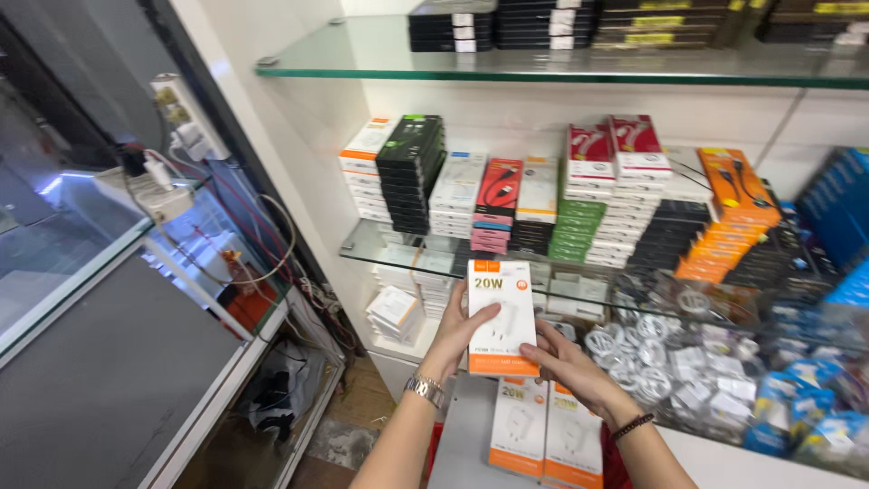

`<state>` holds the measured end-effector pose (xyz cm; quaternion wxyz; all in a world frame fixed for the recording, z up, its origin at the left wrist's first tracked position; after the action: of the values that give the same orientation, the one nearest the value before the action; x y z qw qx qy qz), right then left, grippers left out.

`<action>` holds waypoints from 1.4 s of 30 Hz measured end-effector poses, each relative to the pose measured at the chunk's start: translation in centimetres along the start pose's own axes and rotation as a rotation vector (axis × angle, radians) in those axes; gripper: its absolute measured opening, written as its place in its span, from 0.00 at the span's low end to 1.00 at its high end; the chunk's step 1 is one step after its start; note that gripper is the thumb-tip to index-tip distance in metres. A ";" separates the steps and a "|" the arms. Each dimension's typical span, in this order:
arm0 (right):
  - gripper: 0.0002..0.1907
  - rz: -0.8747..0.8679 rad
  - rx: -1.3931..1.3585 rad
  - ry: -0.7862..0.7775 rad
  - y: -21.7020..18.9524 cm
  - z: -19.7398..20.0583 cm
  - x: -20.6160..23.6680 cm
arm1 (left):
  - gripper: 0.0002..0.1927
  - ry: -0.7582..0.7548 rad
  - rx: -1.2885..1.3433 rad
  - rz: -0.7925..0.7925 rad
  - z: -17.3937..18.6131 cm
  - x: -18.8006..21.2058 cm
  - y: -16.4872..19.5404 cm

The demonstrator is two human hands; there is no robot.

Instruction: The person wipes packaged electronics products, including charger boxes and small accessory packages, with a red cloth and stacks the boxes on a glass display shelf. They then take packaged accessories from plastic containers, wipe each item, and arrange them on the counter.

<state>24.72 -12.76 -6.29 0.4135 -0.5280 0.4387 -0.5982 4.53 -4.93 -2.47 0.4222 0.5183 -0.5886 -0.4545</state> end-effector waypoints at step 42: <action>0.28 1.185 0.959 0.525 -25.0 -21.3 -20.4 | 0.20 0.503 -1.126 -0.927 11.3 -22.2 17.2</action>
<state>4.83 15.48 11.02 0.7272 0.1852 0.4241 -0.5069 -7.93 19.11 11.06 0.5098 0.5067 0.1226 -0.6843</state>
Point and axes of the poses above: each hand's wrist, its own x-axis away from the middle knuckle, its own z-axis out of the back of the hand, y = z × x, the point moved 4 cm from there along -x, towards the middle knuckle, and after that the axes turned 11 degrees about y, right-handed, at the moved point
